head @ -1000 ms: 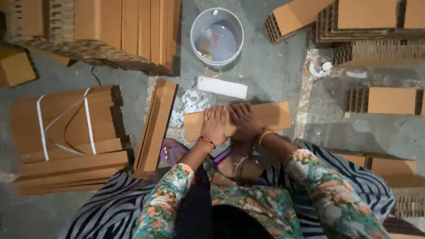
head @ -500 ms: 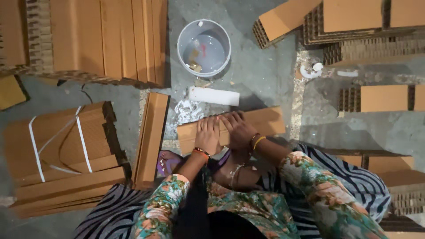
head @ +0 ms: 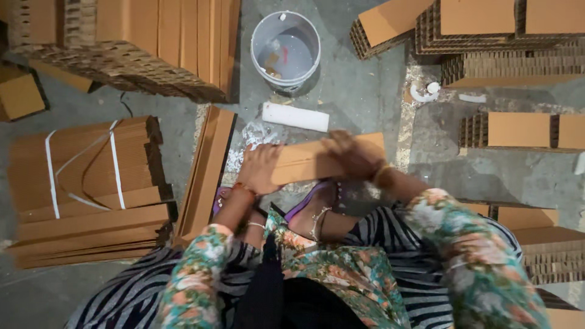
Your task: The person assembles cardboard components by hand, applying adhesive from a white bottle and joining corrugated pieces together while seated on the floor surrounded by packaging materials.
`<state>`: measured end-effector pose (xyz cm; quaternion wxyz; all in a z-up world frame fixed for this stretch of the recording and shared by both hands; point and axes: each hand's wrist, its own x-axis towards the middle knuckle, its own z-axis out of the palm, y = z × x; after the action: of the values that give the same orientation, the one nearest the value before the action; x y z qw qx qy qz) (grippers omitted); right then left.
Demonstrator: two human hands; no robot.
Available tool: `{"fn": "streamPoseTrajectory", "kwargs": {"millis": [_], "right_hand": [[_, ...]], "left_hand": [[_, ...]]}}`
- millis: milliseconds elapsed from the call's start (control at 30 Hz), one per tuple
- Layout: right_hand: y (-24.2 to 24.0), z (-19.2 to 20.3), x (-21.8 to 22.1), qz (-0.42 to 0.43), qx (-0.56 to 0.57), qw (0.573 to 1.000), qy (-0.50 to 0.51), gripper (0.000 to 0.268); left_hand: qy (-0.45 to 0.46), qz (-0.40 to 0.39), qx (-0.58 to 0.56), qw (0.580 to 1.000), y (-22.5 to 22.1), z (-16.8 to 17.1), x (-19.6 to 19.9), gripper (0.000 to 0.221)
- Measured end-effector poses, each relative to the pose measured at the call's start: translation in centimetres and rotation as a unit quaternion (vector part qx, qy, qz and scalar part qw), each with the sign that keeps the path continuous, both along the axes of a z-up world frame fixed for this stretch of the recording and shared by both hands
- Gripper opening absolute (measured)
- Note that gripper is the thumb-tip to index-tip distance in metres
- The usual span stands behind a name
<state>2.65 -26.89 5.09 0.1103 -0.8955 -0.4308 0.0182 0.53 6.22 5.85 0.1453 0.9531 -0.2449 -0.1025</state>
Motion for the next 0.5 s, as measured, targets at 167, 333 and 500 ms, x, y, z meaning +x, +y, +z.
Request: {"fn": "streamPoseTrajectory", "kwargs": {"millis": [167,333,500], "right_hand": [[-5.8,-0.8,-0.2,-0.073,-0.046,0.995,0.041,0.105],[-6.5,-0.9,0.0,-0.071,0.038,0.991,0.107,0.117],[-6.2,-0.4,1.3,-0.074,0.048,0.986,0.139,0.112]], "left_hand": [[-0.081,0.018,-0.07,0.994,2.5,-0.8,-1.2,0.109],[-0.07,0.007,-0.088,0.994,2.7,-1.2,-0.9,0.109],[-0.06,0.013,-0.108,0.992,2.5,-1.2,-0.6,0.108]]}}
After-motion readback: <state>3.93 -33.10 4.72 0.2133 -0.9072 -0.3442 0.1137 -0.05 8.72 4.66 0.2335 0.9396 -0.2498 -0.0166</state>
